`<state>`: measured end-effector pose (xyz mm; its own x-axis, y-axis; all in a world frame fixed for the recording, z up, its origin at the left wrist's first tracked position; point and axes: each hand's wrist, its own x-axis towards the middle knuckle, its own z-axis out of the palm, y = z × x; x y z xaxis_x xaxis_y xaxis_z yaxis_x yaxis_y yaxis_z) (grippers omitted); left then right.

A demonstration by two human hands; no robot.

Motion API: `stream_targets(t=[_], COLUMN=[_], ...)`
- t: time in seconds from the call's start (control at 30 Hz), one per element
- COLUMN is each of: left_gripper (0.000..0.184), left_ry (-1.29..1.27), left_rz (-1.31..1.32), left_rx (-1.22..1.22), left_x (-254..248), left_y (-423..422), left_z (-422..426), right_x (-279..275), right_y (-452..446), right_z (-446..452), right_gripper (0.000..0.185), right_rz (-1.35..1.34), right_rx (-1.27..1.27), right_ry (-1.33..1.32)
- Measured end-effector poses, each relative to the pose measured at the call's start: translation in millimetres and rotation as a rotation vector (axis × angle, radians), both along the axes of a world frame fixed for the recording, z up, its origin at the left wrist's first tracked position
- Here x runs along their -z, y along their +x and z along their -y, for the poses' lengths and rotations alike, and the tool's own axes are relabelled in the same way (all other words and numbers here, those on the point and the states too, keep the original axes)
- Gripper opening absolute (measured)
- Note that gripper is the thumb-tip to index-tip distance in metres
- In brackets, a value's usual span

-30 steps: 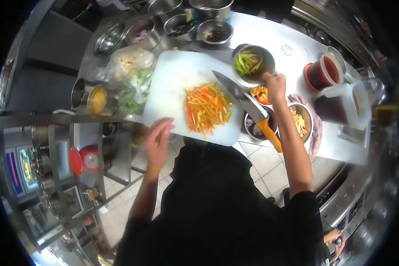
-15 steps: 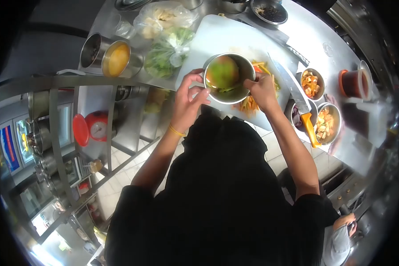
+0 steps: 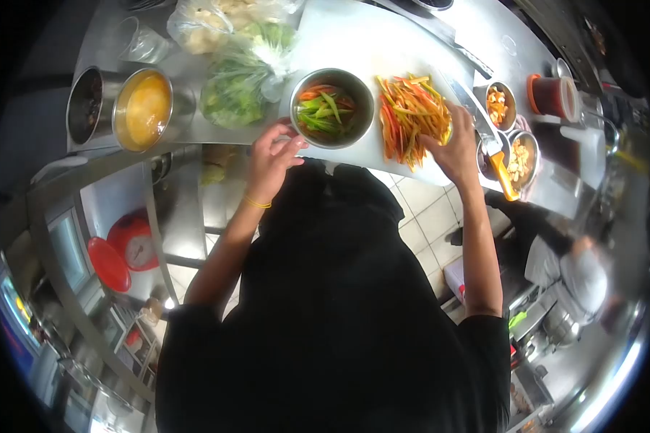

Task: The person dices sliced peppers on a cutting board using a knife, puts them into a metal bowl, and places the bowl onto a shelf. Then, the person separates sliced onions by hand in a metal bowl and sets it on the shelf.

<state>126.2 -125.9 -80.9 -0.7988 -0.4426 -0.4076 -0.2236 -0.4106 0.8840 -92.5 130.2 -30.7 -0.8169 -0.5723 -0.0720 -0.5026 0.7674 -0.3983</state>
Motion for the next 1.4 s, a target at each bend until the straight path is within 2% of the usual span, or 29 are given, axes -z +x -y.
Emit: stream_targets(t=[0.17,0.23,0.37,0.43,0.47,0.53,0.67,0.73,0.93,1.07,1.17,1.23,1.3,1.33,1.4], left_gripper=[0.016,0.016,0.016,0.015,0.017,0.019,0.021,0.022,0.036,0.039,0.038,0.04,0.043,0.042,0.04], left_ry=[0.008,-0.009,0.008,0.023,0.013,0.007,-0.062,-0.112,-0.179,-0.393,-0.505,-0.515,-0.514,-0.449,-0.391], left_rz=[-0.01,-0.012,-0.041,-0.048,-0.045,-0.053,-0.092,-0.112,-0.139,-0.092,-0.119,-0.112,-0.08,-0.093,-0.105], left_rx=[0.053,0.088,0.096,0.096,0.122,0.151,0.151,0.138,0.127,0.217,0.237,0.278,0.316,0.293,0.279], left_x=[-1,-1,-5,-7,-8,-9,-12,-17,-18,-9,-14,-20,-20,-16,-13], left_y=[6,9,8,8,8,5,-1,-6,-33,-57,-71,-77,-79,-78,-76], left_z=[24,34,47,50,51,52,55,53,49,50,44,41,40,38,33], right_x=[32,30,15,22,24,22,15,4,-40,-78,-112,-115,-97,-79,-54], right_y=[-1,1,1,-4,-7,-12,-26,-34,-51,-44,-23,-20,-16,-5,13], right_z=[24,33,47,44,43,41,36,34,26,37,74,98,126,143,167], right_gripper=[0.094,0.088,0.079,0.067,0.067,0.053,0.048,0.045,0.039,0.04,0.039,0.043,0.048,0.046,0.046], right_rz=[0.017,-0.015,0.003,-0.049,-0.055,0.005,0.019,0.021,0.017,0.162,0.299,0.259,0.162,0.087,0.179], right_rx=[-0.01,0.022,0.065,0.002,0.003,0.008,-0.028,0.045,0.107,0.106,-0.046,-0.346,-0.618,-0.658,-0.637], right_ry=[0.045,0.187,0.272,0.149,0.157,0.015,-0.101,-0.146,-0.274,-0.32,-0.263,-0.185,0.0,0.123,0.321])
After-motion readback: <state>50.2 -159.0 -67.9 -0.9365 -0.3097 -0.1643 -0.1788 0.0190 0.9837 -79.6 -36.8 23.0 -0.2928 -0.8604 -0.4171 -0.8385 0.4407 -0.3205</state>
